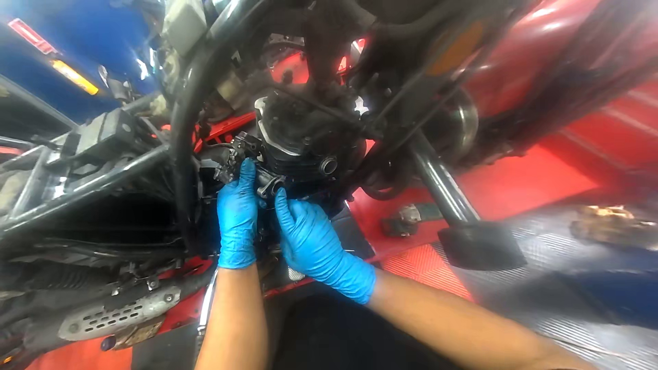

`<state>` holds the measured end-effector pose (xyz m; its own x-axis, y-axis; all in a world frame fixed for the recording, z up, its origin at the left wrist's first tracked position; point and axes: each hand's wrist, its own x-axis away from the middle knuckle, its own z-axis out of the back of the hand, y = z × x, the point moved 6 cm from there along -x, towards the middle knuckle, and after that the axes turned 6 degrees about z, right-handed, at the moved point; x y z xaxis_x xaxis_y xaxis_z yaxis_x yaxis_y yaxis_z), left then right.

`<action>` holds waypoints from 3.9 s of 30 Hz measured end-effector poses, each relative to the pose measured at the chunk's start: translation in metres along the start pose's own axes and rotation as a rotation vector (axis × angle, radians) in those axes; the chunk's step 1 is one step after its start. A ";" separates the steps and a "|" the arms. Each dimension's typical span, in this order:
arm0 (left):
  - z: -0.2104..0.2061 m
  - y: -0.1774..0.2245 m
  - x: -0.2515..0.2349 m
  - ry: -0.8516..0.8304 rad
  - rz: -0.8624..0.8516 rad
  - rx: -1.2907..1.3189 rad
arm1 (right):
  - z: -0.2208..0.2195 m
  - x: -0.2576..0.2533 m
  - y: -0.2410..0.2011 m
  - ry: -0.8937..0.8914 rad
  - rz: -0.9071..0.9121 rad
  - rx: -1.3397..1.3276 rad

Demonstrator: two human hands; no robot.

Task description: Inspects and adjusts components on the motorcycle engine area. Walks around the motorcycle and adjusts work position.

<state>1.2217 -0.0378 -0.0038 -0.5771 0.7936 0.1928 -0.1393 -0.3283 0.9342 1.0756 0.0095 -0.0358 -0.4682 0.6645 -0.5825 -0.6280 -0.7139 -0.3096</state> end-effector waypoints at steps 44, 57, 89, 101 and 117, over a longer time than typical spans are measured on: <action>0.002 -0.002 -0.002 -0.048 -0.020 0.002 | 0.041 -0.040 0.001 -0.128 0.142 -0.292; 0.000 -0.002 -0.003 -0.071 0.015 0.073 | 0.058 -0.027 0.007 -0.183 0.190 0.127; 0.003 -0.004 -0.003 -0.062 0.030 -0.013 | 0.052 -0.013 0.013 0.020 -0.003 0.066; 0.003 -0.003 -0.005 -0.061 0.000 -0.001 | 0.029 -0.017 -0.010 -0.064 0.128 0.126; 0.002 -0.003 -0.003 -0.055 0.017 -0.017 | 0.018 -0.001 0.014 -0.045 0.064 0.073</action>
<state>1.2259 -0.0378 -0.0067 -0.5342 0.8147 0.2256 -0.1440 -0.3506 0.9254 1.0564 0.0030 -0.0257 -0.5352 0.6282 -0.5647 -0.6388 -0.7385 -0.2160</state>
